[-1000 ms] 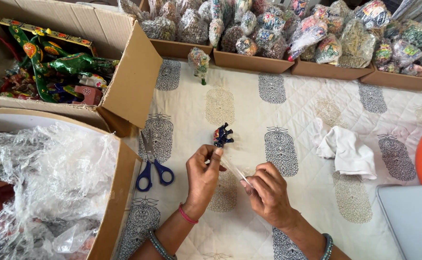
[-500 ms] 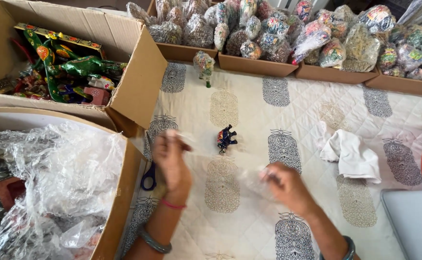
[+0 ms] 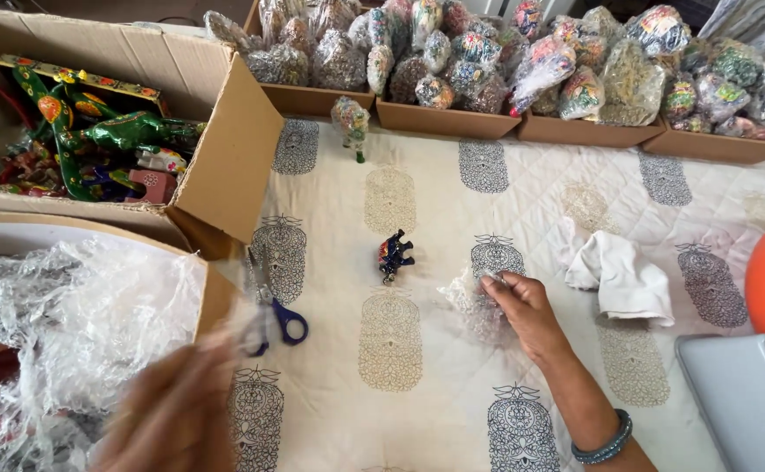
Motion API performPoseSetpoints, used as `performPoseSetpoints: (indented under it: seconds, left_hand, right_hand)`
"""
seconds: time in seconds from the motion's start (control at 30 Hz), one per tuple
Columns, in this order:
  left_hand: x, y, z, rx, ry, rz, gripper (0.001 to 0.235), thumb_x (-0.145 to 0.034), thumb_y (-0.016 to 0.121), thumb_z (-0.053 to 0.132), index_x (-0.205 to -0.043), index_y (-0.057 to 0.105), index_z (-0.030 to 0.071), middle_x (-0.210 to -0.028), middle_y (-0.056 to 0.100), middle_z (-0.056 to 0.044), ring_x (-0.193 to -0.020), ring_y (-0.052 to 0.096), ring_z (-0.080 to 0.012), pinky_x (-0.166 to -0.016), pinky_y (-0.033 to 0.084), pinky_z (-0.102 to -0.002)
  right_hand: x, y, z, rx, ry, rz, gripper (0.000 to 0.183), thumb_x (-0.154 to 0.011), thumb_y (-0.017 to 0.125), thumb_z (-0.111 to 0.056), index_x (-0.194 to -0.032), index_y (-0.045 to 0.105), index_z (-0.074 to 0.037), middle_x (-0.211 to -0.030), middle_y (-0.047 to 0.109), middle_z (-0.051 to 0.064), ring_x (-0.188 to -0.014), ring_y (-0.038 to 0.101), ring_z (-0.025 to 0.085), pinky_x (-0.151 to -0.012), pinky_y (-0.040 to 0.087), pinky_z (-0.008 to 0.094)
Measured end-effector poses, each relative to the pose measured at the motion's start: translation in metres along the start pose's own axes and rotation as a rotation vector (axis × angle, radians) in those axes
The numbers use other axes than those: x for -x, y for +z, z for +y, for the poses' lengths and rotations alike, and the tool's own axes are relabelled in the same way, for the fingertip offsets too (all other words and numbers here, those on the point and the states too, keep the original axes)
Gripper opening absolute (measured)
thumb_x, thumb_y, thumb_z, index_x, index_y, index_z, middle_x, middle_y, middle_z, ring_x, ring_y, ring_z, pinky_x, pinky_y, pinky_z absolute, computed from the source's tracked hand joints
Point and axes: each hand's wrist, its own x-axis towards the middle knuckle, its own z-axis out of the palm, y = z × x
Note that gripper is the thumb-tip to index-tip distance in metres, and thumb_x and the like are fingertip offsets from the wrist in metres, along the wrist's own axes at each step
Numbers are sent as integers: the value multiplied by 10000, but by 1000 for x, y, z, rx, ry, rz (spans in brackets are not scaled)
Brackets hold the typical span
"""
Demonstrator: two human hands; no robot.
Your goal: Wrapping small figurines in tissue paper and bubble wrap.
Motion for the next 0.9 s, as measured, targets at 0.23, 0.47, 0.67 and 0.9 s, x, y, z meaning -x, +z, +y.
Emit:
performPoseSetpoints:
  seconds: [0.23,0.47,0.67,0.9]
  left_hand:
    - [-25,-59,-58,-438,-108,-92,394,-957,588,165,-1305,656,-8,-1186,613,-245,-1046,656,-387,-952,546,-508]
    - [-46,-58,-80,-329,-40,-451,377,-989,527,327,-1106,708,18,-1204,618,-160,-1175,552,-345,-1044,376,-517]
    - [-47,-60,-90,-225,-317,-613,449,-1069,477,395,-1355,564,60,-1124,694,-113,-1055,651,-271,-1114,279,-570]
    - [-47,-84,-52,-343,-55,4,259,-1055,571,220,-1128,670,-7,-1112,641,-196,-926,653,-317,-785,547,-453]
  right_hand:
    - [6,2,9,84,-71,-70,227,-991,695,-183,-881,738,11,-729,601,-54,-650,463,30,-554,388,232]
    - [8,14,6,288,-88,-24,266,-982,667,-224,-1031,773,15,-747,658,-8,-647,498,51,-571,405,218]
    - [13,14,3,302,-95,-5,277,-989,670,-226,-1056,774,23,-811,721,31,-699,580,55,-627,460,197]
    - [22,24,-12,315,-68,30,283,-975,684,-263,-983,782,3,-687,611,-13,-587,424,50,-522,339,218]
